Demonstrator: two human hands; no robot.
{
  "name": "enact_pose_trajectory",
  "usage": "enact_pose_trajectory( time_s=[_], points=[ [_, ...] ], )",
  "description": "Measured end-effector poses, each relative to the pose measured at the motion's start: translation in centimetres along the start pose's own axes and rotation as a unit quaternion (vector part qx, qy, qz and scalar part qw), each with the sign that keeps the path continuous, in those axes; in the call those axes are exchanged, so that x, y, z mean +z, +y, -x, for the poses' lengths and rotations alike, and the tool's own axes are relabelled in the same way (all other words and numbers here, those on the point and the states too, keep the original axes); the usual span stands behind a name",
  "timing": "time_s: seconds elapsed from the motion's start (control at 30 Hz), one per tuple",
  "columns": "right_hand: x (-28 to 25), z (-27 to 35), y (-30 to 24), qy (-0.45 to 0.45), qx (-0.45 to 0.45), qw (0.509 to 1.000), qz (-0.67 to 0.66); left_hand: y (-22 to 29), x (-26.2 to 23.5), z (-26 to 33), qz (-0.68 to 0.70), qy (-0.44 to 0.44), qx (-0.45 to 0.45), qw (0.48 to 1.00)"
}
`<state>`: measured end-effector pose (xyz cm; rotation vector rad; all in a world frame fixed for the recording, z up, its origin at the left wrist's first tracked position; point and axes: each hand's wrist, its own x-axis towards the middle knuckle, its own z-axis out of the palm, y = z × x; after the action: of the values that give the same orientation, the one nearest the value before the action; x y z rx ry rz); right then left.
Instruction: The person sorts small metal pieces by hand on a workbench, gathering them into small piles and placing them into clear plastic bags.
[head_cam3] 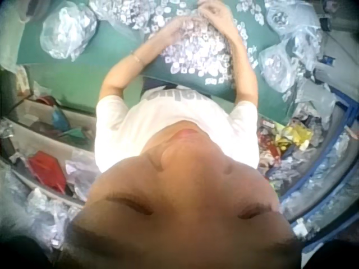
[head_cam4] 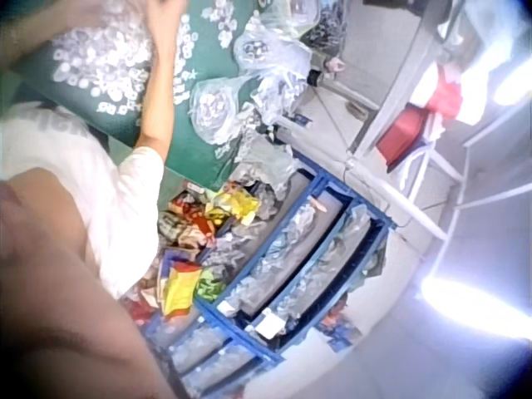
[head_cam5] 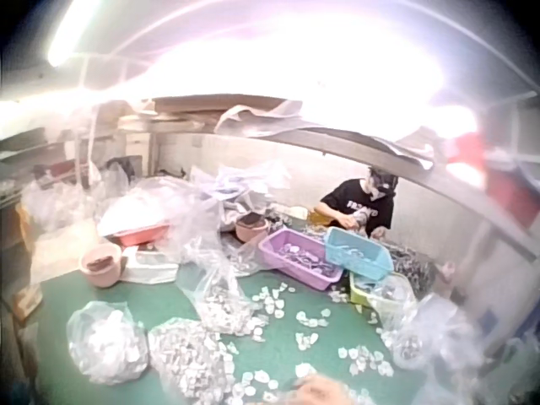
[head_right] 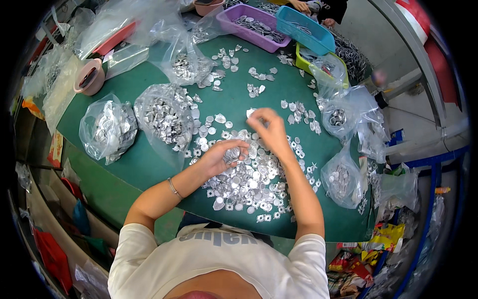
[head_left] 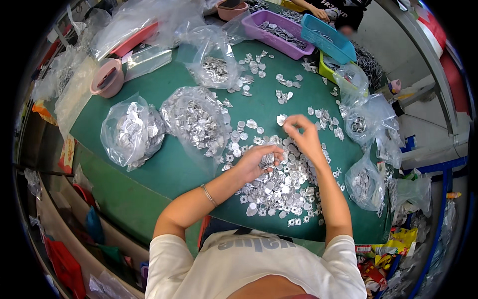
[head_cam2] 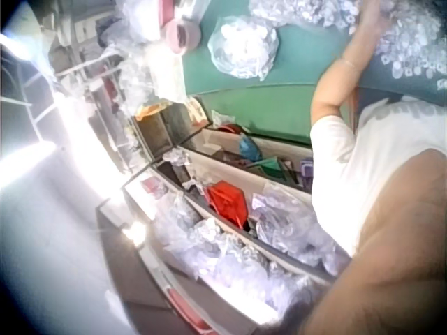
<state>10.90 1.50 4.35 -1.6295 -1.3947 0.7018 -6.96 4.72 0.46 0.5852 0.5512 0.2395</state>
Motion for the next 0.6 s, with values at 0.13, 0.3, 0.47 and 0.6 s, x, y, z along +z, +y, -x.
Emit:
enact_pose_trajectory(
  time_s=[0.13,0.3,0.47,0.6],
  points=[
    [2.3,-2.7,4.6,0.142,-0.173,0.897,0.38,0.1,0.2,0.6,-0.002,-0.067,-0.009,0.998],
    [1.8,-1.0,2.6,0.069,-0.138,0.952,0.264,-0.3,0.1,0.8,0.032,-0.03,0.016,0.999],
    [0.0,1.5,-1.0,-0.135,-0.064,0.989,0.009,-0.9,0.0,0.2,0.187,-0.006,0.01,0.982],
    [-1.0,-0.6,1.6,0.11,-0.054,0.949,0.29,-1.1,0.1,0.4,0.119,-0.022,0.029,0.992]
  ],
)
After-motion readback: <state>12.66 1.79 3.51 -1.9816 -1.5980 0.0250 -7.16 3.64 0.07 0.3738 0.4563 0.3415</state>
